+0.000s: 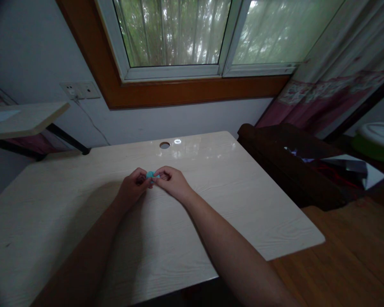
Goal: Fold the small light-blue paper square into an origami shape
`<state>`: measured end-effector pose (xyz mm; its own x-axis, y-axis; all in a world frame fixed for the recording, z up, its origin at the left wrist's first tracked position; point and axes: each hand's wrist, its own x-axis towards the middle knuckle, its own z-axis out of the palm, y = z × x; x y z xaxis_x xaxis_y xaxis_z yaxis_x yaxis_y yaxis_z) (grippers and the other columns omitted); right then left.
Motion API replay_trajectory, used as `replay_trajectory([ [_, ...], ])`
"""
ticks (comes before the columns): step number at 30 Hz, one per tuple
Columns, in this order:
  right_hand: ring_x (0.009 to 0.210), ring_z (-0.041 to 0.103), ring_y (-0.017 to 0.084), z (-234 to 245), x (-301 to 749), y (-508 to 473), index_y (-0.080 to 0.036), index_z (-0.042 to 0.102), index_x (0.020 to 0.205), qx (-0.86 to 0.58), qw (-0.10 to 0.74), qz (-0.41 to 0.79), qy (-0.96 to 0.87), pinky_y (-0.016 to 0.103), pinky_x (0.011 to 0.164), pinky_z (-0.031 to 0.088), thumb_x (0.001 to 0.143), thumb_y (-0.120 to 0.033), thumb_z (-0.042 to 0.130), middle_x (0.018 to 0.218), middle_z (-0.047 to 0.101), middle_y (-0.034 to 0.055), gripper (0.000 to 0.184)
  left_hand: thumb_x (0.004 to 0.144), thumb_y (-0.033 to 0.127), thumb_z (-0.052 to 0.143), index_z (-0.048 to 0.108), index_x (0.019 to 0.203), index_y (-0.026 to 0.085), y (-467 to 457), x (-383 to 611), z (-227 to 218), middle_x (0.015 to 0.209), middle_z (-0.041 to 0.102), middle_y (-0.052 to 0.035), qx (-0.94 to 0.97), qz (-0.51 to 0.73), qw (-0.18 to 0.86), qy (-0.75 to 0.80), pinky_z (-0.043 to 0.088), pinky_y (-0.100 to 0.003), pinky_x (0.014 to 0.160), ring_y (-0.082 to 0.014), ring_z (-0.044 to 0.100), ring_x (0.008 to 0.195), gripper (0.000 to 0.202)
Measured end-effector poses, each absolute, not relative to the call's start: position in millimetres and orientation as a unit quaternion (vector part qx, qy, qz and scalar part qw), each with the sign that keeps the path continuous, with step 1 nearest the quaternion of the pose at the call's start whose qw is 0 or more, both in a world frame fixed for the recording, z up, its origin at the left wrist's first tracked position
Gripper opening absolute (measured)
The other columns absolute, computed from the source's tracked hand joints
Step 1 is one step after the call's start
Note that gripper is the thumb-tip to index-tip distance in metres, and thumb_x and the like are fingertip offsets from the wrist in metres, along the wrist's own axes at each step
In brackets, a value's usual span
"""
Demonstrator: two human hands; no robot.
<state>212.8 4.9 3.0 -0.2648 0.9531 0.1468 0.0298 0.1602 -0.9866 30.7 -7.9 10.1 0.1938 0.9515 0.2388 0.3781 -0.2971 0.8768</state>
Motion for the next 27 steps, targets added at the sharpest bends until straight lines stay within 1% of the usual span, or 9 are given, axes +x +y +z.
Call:
replay_trajectory([
  [2,0.061,0.052,0.011,3,214,5,-0.018,0.068,0.086,-0.415,0.461,0.46,-0.635,0.025,0.059,0.042,0.075,-0.03,0.07,0.072,0.062,-0.0003,0.016,0.084,0.034,0.063,0.057,0.082,0.021,-8,31,10,0.066,0.07,0.0002,0.689,0.413,0.348,0.484,0.045,-0.024,0.059,-0.0152,0.064,0.059,0.015],
  [5,0.066,0.055,0.013,4,215,4,-0.019,0.07,0.087,-0.41,0.462,0.388,-0.684,0.026,0.063,0.043,0.077,-0.024,0.065,0.078,0.063,0.0019,0.011,0.085,0.034,0.061,0.057,0.082,0.02,-8,31,11,0.067,0.07,0.0002,0.689,0.409,0.349,0.486,0.044,-0.024,0.059,-0.0153,0.064,0.06,0.015],
  [8,0.072,0.057,0.015,9,215,2,-0.021,0.07,0.086,-0.392,0.453,0.332,-0.729,0.027,0.067,0.044,0.079,-0.021,0.063,0.081,0.064,0.0032,0.01,0.086,0.034,0.059,0.057,0.084,0.02,-8,31,10,0.071,0.071,-0.0002,0.685,0.414,0.348,0.489,0.045,-0.024,0.059,-0.0153,0.065,0.061,0.014],
  [11,0.076,0.058,0.016,13,215,0,-0.022,0.07,0.089,-0.37,0.436,0.301,-0.763,0.028,0.07,0.045,0.081,-0.019,0.061,0.082,0.064,0.0037,0.012,0.085,0.034,0.06,0.056,0.085,0.02,-7,31,9,0.072,0.07,-0.0003,0.678,0.417,0.346,0.497,0.047,-0.025,0.06,-0.0161,0.066,0.064,0.015],
  [15,0.079,0.059,0.016,13,217,-1,-0.021,0.07,0.09,-0.361,0.436,0.294,-0.77,0.028,0.073,0.045,0.084,-0.018,0.059,0.086,0.066,0.0044,0.013,0.083,0.034,0.063,0.054,0.085,0.02,-6,31,6,0.073,0.069,-0.0001,0.655,0.433,0.378,0.491,0.051,-0.026,0.062,-0.017,0.068,0.068,0.017],
  [20,0.075,0.058,0.014,9,217,2,-0.02,0.069,0.089,-0.386,0.45,0.301,-0.747,0.025,0.067,0.044,0.085,-0.018,0.059,0.084,0.065,0.0029,0.011,0.082,0.034,0.064,0.048,0.085,0.02,-4,30,4,0.072,0.069,0.0005,0.607,0.467,0.447,0.462,0.054,-0.027,0.064,-0.0167,0.07,0.066,0.021],
  [23,0.075,0.058,0.013,7,216,3,-0.02,0.069,0.094,-0.386,0.45,0.31,-0.744,0.024,0.066,0.044,0.086,-0.022,0.062,0.086,0.064,0.0028,0.011,0.082,0.034,0.064,0.048,0.086,0.02,-3,29,5,0.069,0.068,0.0018,0.59,0.477,0.465,0.456,0.054,-0.026,0.062,-0.0158,0.069,0.064,0.022],
  [25,0.078,0.058,0.013,7,216,3,-0.021,0.069,0.097,-0.375,0.444,0.315,-0.75,0.024,0.068,0.045,0.085,-0.024,0.065,0.089,0.065,0.003,0.013,0.082,0.034,0.065,0.048,0.088,0.019,-3,29,5,0.068,0.067,0.0027,0.588,0.476,0.472,0.452,0.054,-0.025,0.061,-0.0147,0.069,0.062,0.023],
  [27,0.08,0.059,0.014,8,216,3,-0.022,0.069,0.096,-0.367,0.442,0.312,-0.757,0.024,0.069,0.045,0.086,-0.024,0.065,0.089,0.065,0.0029,0.012,0.082,0.033,0.066,0.049,0.092,0.019,-3,29,5,0.073,0.068,0.002,0.59,0.468,0.489,0.44,0.055,-0.025,0.063,-0.0146,0.07,0.064,0.024],
])
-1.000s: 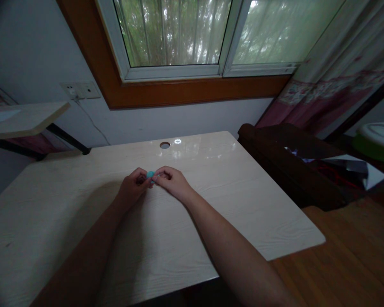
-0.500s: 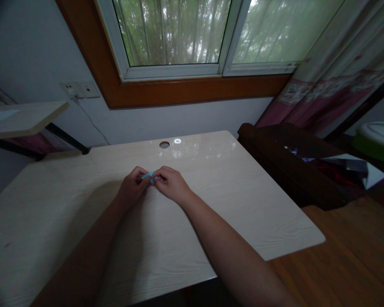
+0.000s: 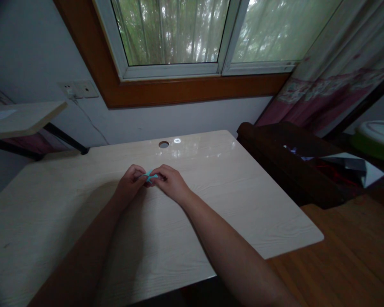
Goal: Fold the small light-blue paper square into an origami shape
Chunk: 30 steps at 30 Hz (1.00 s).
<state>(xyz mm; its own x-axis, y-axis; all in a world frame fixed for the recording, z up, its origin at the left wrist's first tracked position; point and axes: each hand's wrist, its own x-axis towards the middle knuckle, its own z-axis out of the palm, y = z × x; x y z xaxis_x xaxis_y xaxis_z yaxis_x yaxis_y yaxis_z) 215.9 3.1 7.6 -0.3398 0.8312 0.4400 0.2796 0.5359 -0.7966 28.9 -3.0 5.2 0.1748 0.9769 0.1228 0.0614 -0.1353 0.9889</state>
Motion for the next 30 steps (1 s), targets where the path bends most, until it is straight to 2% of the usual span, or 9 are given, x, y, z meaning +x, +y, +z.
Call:
replay_trajectory([
  [4,0.077,0.059,0.014,8.7,217.0,3.1,-0.022,0.07,0.091,-0.367,0.441,0.295,-0.764,0.025,0.07,0.044,0.085,-0.021,0.066,0.084,0.065,0.002,0.007,0.081,0.032,0.068,0.051,0.101,0.019,-2.3,28.3,3.8,0.085,0.07,-0.0006,0.59,0.458,0.529,0.403,0.058,-0.029,0.071,-0.0156,0.071,0.071,0.029],
  [10,0.077,0.059,0.013,11.3,219.0,2.9,-0.021,0.07,0.086,-0.36,0.435,0.294,-0.771,0.025,0.072,0.044,0.085,-0.018,0.066,0.083,0.065,0.0016,0.006,0.08,0.034,0.069,0.056,0.097,0.018,-1.6,27.1,3.7,0.084,0.071,-0.0013,0.576,0.451,0.549,0.403,0.058,-0.028,0.069,-0.0158,0.071,0.07,0.027],
  [16,0.073,0.057,0.013,10.8,218.9,4.5,-0.02,0.07,0.084,-0.384,0.449,0.311,-0.744,0.025,0.068,0.043,0.083,-0.017,0.066,0.078,0.063,0.001,0.005,0.084,0.033,0.064,0.054,0.108,0.019,-4.1,28.0,5.1,0.087,0.072,-0.002,0.578,0.457,0.542,0.405,0.057,-0.03,0.071,-0.0172,0.072,0.072,0.029],
  [22,0.075,0.057,0.014,9.3,220.2,6.2,-0.02,0.07,0.086,-0.395,0.457,0.333,-0.724,0.027,0.071,0.044,0.083,-0.021,0.066,0.081,0.064,0.0018,0.005,0.088,0.035,0.058,0.059,0.099,0.018,-7.9,28.6,10.2,0.085,0.069,-0.0028,0.618,0.448,0.51,0.398,0.057,-0.031,0.075,-0.0176,0.072,0.077,0.021],
  [27,0.076,0.058,0.014,7.2,220.4,6.1,-0.02,0.07,0.086,-0.384,0.463,0.359,-0.714,0.027,0.072,0.046,0.083,-0.024,0.067,0.083,0.064,0.0023,0.005,0.078,0.034,0.073,0.062,0.097,0.019,-6.2,26.7,8.3,0.089,0.069,-0.0021,0.671,0.449,0.423,0.411,0.054,-0.026,0.072,-0.0156,0.067,0.079,0.027],
  [30,0.075,0.058,0.014,5.0,220.1,6.3,-0.021,0.07,0.087,-0.381,0.464,0.381,-0.703,0.028,0.071,0.046,0.083,-0.028,0.068,0.084,0.065,0.0024,0.008,0.076,0.033,0.075,0.063,0.096,0.02,-4.7,25.9,6.0,0.092,0.07,-0.0027,0.685,0.454,0.391,0.414,0.054,-0.027,0.073,-0.0158,0.067,0.081,0.027],
])
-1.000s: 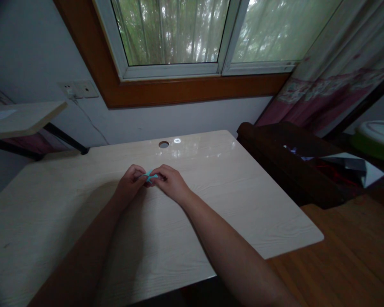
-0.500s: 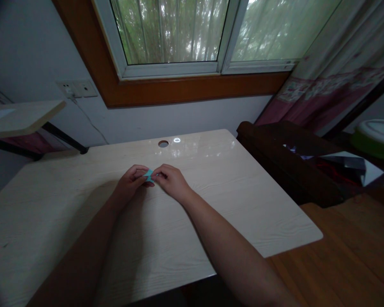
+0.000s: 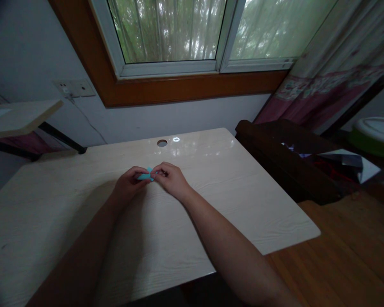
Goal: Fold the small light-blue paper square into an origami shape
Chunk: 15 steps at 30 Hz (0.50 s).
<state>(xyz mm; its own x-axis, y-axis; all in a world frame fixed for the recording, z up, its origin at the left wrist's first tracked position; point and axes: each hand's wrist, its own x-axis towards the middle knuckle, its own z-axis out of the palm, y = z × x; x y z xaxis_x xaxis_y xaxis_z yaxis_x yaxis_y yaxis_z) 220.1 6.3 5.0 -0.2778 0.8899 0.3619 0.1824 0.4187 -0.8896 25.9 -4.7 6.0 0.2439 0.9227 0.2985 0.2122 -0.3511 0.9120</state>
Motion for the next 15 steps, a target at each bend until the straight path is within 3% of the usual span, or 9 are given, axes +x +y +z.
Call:
replay_trajectory([
  [8,0.071,0.059,0.013,2.2,218.2,7.3,-0.019,0.066,0.087,-0.379,0.472,0.456,-0.653,0.026,0.067,0.046,0.082,-0.032,0.067,0.081,0.066,0.0018,0.014,0.076,0.035,0.074,0.065,0.098,0.019,-2.3,26.2,-0.8,0.095,0.071,-0.0045,0.645,0.477,0.45,0.393,0.055,-0.031,0.08,-0.0187,0.069,0.086,0.028],
  [15,0.071,0.055,0.012,2.6,218.1,5.2,-0.02,0.066,0.092,-0.388,0.461,0.404,-0.688,0.023,0.064,0.044,0.082,-0.032,0.067,0.084,0.062,0.0007,0.015,0.076,0.036,0.075,0.068,0.101,0.021,-2.1,25.7,1.6,0.099,0.071,-0.0053,0.648,0.461,0.437,0.421,0.053,-0.032,0.083,-0.0199,0.068,0.09,0.03],
])
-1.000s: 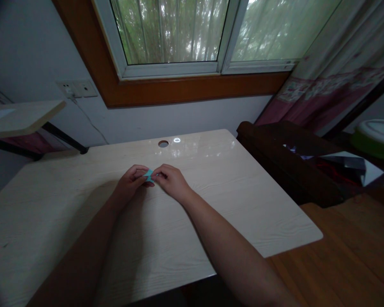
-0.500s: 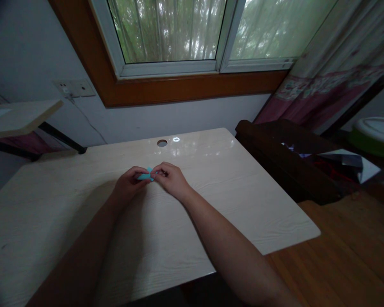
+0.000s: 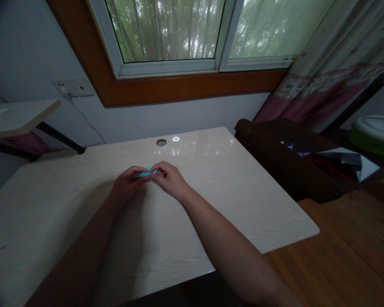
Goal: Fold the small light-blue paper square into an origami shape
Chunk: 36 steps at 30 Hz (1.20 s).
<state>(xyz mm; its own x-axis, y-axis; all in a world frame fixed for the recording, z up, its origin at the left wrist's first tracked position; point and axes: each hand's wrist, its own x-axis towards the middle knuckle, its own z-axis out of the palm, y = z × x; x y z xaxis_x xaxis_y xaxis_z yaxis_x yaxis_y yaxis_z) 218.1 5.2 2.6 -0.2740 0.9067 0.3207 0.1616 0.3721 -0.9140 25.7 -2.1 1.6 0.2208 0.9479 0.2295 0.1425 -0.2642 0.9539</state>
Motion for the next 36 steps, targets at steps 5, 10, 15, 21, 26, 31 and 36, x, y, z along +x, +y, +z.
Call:
replay_trajectory([
  [5,0.078,0.057,0.014,5,220,7,-0.021,0.067,0.088,-0.391,0.455,0.361,-0.714,0.026,0.071,0.046,0.084,-0.027,0.065,0.086,0.062,0.0021,0.008,0.075,0.037,0.075,0.067,0.104,0.02,-2,28,3,0.104,0.07,-0.0065,0.644,0.47,0.433,0.42,0.052,-0.032,0.087,-0.0206,0.067,0.095,0.035],
  [10,0.077,0.058,0.014,4,220,8,-0.02,0.066,0.087,-0.401,0.456,0.356,-0.711,0.026,0.071,0.046,0.084,-0.027,0.064,0.084,0.063,0.0021,0.008,0.077,0.036,0.073,0.065,0.101,0.019,-2,28,4,0.094,0.07,-0.0046,0.618,0.484,0.458,0.417,0.053,-0.031,0.082,-0.0178,0.068,0.085,0.031],
  [15,0.072,0.059,0.013,0,218,7,-0.019,0.064,0.09,-0.401,0.451,0.401,-0.689,0.025,0.066,0.046,0.085,-0.033,0.064,0.081,0.065,0.0016,0.015,0.077,0.035,0.074,0.064,0.1,0.018,-2,27,4,0.094,0.071,-0.0049,0.609,0.484,0.47,0.417,0.053,-0.031,0.082,-0.0174,0.069,0.085,0.03],
  [21,0.069,0.062,0.013,3,216,4,-0.02,0.061,0.091,-0.38,0.461,0.447,-0.666,0.024,0.065,0.047,0.084,-0.033,0.065,0.077,0.066,0.0003,0.015,0.075,0.034,0.076,0.062,0.102,0.019,-1,29,2,0.099,0.07,-0.0056,0.606,0.49,0.474,0.41,0.053,-0.032,0.087,-0.0185,0.068,0.093,0.034],
  [26,0.066,0.061,0.012,7,217,4,-0.019,0.063,0.086,-0.388,0.481,0.409,-0.671,0.024,0.063,0.046,0.084,-0.029,0.064,0.073,0.063,-0.0006,0.01,0.072,0.032,0.078,0.059,0.103,0.019,-1,28,5,0.095,0.069,-0.004,0.579,0.507,0.491,0.408,0.053,-0.03,0.08,-0.0159,0.067,0.083,0.038],
  [31,0.07,0.062,0.013,4,219,6,-0.02,0.065,0.091,-0.406,0.473,0.371,-0.689,0.025,0.066,0.047,0.087,-0.027,0.062,0.078,0.066,0.0011,0.009,0.078,0.035,0.071,0.056,0.097,0.018,-6,27,11,0.078,0.069,-0.0015,0.569,0.494,0.507,0.418,0.052,-0.03,0.074,-0.0153,0.066,0.073,0.029],
  [36,0.076,0.061,0.015,6,220,5,-0.022,0.067,0.092,-0.414,0.443,0.265,-0.749,0.026,0.071,0.045,0.088,-0.025,0.062,0.086,0.068,0.0023,0.007,0.082,0.037,0.064,0.059,0.089,0.017,-7,29,15,0.073,0.066,-0.0004,0.603,0.455,0.482,0.444,0.049,-0.026,0.067,-0.0144,0.063,0.068,0.022],
])
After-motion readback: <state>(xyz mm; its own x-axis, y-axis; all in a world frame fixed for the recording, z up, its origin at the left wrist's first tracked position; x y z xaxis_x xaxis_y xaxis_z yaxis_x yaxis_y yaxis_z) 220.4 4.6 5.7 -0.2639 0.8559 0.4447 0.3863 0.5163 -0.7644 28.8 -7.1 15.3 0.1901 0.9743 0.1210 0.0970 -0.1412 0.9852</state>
